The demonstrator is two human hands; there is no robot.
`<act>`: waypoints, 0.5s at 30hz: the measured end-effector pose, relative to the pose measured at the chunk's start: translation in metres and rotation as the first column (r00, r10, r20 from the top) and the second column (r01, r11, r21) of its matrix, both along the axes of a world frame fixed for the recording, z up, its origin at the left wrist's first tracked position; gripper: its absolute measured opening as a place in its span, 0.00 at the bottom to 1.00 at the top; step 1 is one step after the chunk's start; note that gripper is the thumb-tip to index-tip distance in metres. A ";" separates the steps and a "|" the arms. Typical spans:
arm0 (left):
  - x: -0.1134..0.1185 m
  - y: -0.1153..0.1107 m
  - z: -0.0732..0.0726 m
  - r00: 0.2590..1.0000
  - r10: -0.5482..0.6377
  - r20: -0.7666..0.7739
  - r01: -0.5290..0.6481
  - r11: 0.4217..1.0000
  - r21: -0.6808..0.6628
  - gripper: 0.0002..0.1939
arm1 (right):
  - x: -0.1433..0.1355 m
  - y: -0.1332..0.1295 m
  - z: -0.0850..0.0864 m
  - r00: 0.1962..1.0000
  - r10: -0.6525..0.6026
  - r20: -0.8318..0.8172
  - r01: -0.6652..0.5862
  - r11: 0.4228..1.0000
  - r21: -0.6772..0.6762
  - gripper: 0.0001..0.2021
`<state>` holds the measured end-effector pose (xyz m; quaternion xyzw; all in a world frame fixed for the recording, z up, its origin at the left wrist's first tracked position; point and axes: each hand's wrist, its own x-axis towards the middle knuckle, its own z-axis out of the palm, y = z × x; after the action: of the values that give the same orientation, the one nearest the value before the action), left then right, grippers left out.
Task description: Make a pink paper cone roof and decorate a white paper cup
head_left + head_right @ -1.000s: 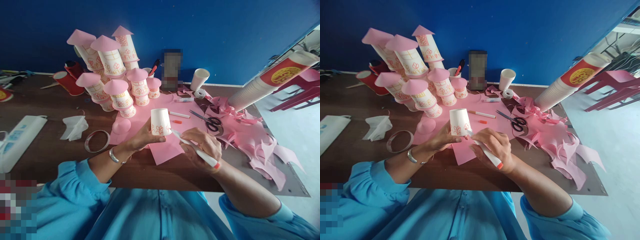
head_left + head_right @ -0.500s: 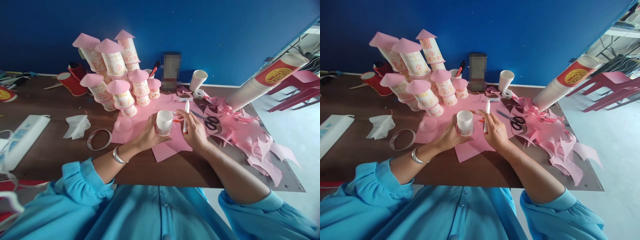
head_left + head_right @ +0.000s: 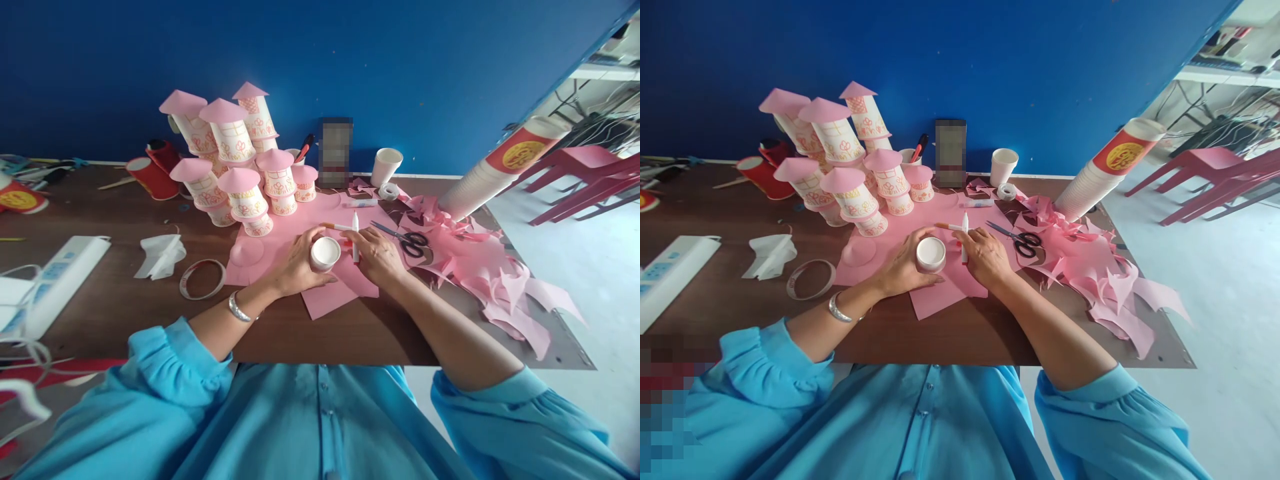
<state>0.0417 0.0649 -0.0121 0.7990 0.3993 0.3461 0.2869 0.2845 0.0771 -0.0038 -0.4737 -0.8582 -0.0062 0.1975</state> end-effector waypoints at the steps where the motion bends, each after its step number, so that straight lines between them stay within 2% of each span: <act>1: -0.002 0.001 0.000 0.998 -0.030 0.057 0.031 0.999 -0.019 0.54 | 0.000 0.001 -0.002 1.000 -0.007 -0.009 0.007 1.000 -0.002 0.26; 4: -0.006 0.004 0.002 0.948 -0.130 0.292 0.156 0.985 -0.068 0.49 | -0.001 0.003 -0.005 0.993 -0.023 -0.118 0.026 1.000 0.017 0.18; 6: -0.008 0.007 0.005 0.884 -0.138 0.447 0.180 0.982 -0.054 0.40 | -0.003 0.003 -0.004 0.982 -0.029 -0.188 0.037 0.999 0.035 0.15; 8: -0.010 0.011 0.008 0.833 -0.057 0.551 0.093 0.995 -0.037 0.31 | -0.005 0.001 0.003 0.967 -0.022 -0.255 0.041 0.997 0.067 0.13; 10: -0.012 0.014 0.014 0.803 0.041 0.594 -0.021 0.999 -0.042 0.25 | -0.009 -0.004 0.016 0.931 0.038 -0.363 0.010 0.991 0.130 0.12; 12: -0.012 0.012 0.025 0.797 0.091 0.596 -0.080 0.996 -0.046 0.24 | -0.015 -0.011 0.033 0.878 0.153 -0.453 -0.055 0.974 0.222 0.13; 15: -0.007 0.000 0.048 0.823 0.096 0.559 -0.109 0.994 -0.010 0.26 | -0.027 -0.026 0.060 0.861 0.297 -0.414 -0.157 0.927 0.340 0.15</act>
<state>0.0352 0.0647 0.0360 0.6434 0.3365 0.5839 0.3632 0.2571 0.0514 0.0564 -0.3213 -0.8268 0.0015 0.4617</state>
